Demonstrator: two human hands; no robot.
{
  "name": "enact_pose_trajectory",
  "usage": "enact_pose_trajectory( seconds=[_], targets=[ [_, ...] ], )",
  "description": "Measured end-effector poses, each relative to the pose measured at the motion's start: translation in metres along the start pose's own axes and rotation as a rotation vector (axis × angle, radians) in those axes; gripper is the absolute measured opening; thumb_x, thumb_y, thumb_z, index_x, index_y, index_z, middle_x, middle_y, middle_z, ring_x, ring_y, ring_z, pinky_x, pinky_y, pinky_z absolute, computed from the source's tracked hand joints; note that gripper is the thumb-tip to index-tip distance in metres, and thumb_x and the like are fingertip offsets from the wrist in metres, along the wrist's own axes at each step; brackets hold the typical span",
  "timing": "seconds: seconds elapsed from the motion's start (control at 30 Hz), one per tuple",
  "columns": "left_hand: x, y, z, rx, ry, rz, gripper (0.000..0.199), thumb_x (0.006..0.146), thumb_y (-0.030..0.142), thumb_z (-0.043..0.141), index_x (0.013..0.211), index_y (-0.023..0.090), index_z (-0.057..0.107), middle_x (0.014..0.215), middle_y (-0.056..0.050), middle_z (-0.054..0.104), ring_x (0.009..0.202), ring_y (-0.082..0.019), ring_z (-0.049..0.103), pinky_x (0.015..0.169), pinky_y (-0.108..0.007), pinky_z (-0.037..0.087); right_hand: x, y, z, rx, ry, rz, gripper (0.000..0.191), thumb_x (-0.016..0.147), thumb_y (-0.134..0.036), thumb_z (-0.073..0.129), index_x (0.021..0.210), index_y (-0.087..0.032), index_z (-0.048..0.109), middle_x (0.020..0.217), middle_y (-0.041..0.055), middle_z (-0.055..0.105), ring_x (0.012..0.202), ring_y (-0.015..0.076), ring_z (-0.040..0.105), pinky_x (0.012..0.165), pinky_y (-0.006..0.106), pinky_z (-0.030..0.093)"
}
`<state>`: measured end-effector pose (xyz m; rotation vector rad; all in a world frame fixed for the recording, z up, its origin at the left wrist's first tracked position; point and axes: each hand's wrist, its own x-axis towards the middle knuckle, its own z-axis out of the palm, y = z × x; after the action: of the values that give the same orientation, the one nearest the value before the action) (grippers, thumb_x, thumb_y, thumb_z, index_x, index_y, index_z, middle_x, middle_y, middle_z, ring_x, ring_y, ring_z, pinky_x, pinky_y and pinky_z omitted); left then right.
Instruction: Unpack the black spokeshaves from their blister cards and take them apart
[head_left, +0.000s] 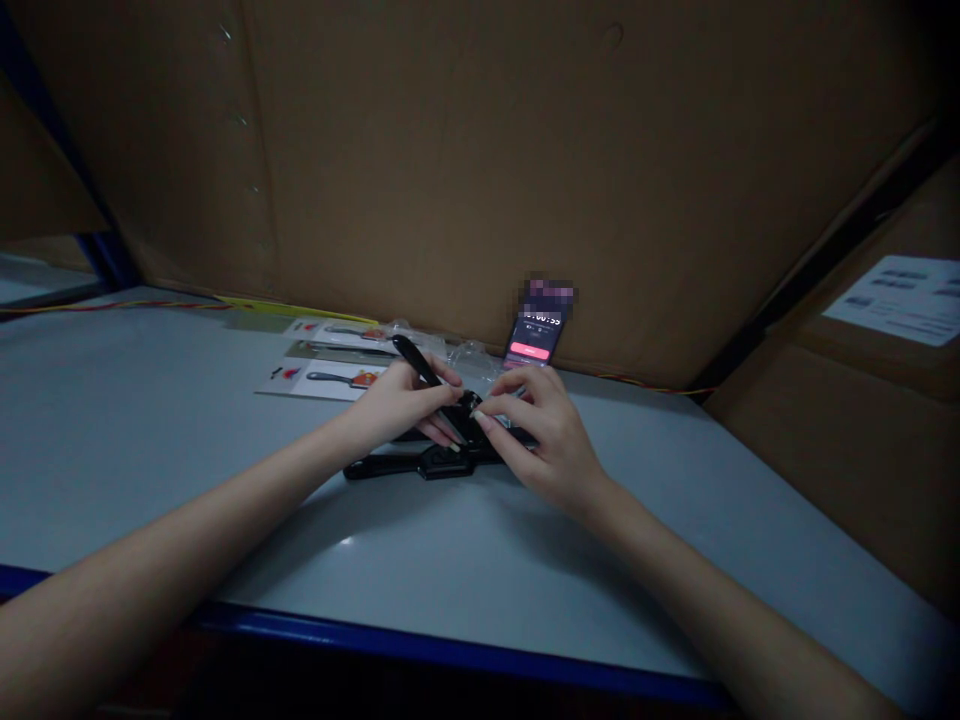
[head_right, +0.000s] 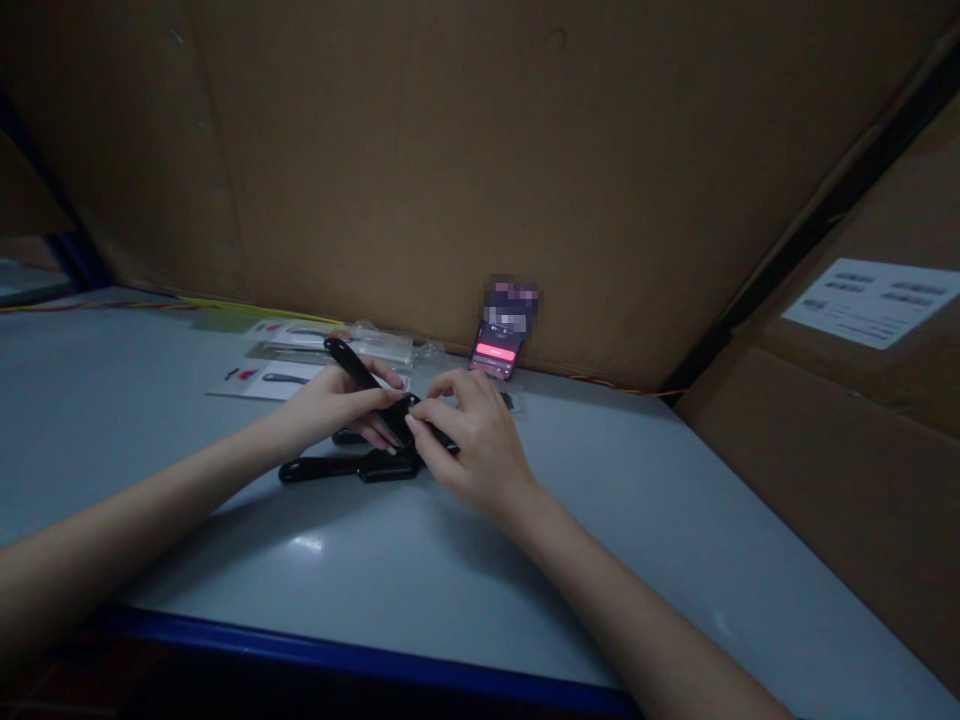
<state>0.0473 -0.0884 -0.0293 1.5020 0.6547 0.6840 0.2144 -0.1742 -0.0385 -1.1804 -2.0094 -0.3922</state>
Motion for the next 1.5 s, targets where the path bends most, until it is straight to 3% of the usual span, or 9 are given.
enact_pose_trajectory(
  seconds=[0.13,0.27,0.63,0.8,0.93,1.03,1.17,1.3,1.5],
  targets=[
    [0.0003,-0.0004,0.0004,0.016,0.013,0.001,0.019,0.078,0.013,0.056,0.094,0.015,0.045,0.067,-0.002,0.065,0.054,-0.021,0.068,0.049,-0.031,0.058,0.0003,0.0035,-0.0002,-0.035,0.04,0.032,0.011,0.081,-0.021,0.053,0.078,-0.02,0.064,0.09,0.0063,0.056,0.091,0.0212,0.049,0.078,0.038,0.041],
    [0.0003,-0.001,0.0004,0.019,0.016,0.008,0.021,0.077,0.013,0.058,0.094,0.015,0.045,0.07,-0.003,0.065,0.053,-0.021,0.068,0.049,-0.033,0.058,0.0002,0.0049,0.0005,-0.02,0.061,0.062,0.015,0.082,-0.021,0.052,0.089,-0.022,0.065,0.09,0.0061,0.056,0.091,0.0215,0.05,0.078,0.04,0.041],
    [0.0008,-0.0002,0.001,0.021,0.022,0.001,0.02,0.078,0.013,0.056,0.095,0.014,0.046,0.062,-0.003,0.066,0.051,-0.02,0.067,0.048,-0.03,0.057,0.0001,0.0015,0.0015,0.053,-0.012,-0.004,0.012,0.079,-0.019,0.056,0.088,-0.023,0.063,0.093,0.0053,0.056,0.092,0.0205,0.051,0.078,0.037,0.042],
    [-0.0002,0.0001,0.0011,0.022,0.026,0.002,0.021,0.077,0.013,0.058,0.094,0.014,0.045,0.067,-0.005,0.067,0.054,-0.021,0.068,0.049,-0.032,0.058,0.0003,0.0018,0.0021,0.041,0.042,0.077,0.009,0.079,-0.021,0.057,0.088,-0.022,0.058,0.093,0.0053,0.056,0.092,0.0209,0.052,0.08,0.037,0.041],
    [-0.0003,0.0004,0.0011,0.028,0.025,0.011,0.021,0.076,0.013,0.058,0.093,0.014,0.046,0.067,-0.004,0.066,0.054,-0.021,0.068,0.049,-0.032,0.058,-0.0002,0.0046,0.0059,-0.022,-0.007,0.093,0.015,0.081,-0.025,0.057,0.095,-0.021,0.057,0.091,0.0056,0.058,0.089,0.0219,0.053,0.077,0.036,0.041],
    [0.0004,-0.0005,0.0009,0.0,0.014,0.004,0.023,0.075,0.015,0.06,0.093,0.015,0.046,0.063,-0.002,0.064,0.052,-0.021,0.067,0.047,-0.03,0.058,-0.0004,0.0067,0.007,-0.061,-0.064,0.035,0.013,0.084,-0.019,0.05,0.094,-0.021,0.059,0.09,0.0062,0.058,0.089,0.0217,0.052,0.075,0.035,0.041],
    [0.001,-0.0025,0.0016,-0.013,0.003,-0.01,0.024,0.075,0.018,0.062,0.092,0.016,0.045,0.062,-0.002,0.065,0.052,-0.022,0.067,0.047,-0.031,0.058,-0.0005,0.0081,0.0054,-0.084,-0.11,-0.031,0.029,0.081,-0.006,0.042,0.096,-0.022,0.061,0.093,0.0068,0.058,0.088,0.0209,0.052,0.073,0.035,0.042],
    [-0.0002,-0.0015,0.0037,0.007,0.011,-0.02,0.022,0.076,0.016,0.06,0.093,0.015,0.045,0.059,-0.002,0.065,0.052,-0.022,0.067,0.049,-0.032,0.058,-0.001,0.0066,0.0045,0.044,-0.109,-0.057,0.037,0.076,0.001,0.038,0.09,-0.023,0.062,0.097,0.0052,0.056,0.091,0.0188,0.053,0.075,0.034,0.043],
    [-0.0022,0.0025,0.0056,0.007,0.039,-0.037,0.018,0.077,0.012,0.056,0.091,0.015,0.045,0.063,-0.003,0.066,0.05,-0.02,0.067,0.049,-0.032,0.058,-0.0004,0.0003,0.0074,0.091,0.0,0.11,0.017,0.08,-0.022,0.056,0.097,-0.02,0.055,0.091,0.0053,0.057,0.085,0.0188,0.054,0.074,0.033,0.044]
  ],
)
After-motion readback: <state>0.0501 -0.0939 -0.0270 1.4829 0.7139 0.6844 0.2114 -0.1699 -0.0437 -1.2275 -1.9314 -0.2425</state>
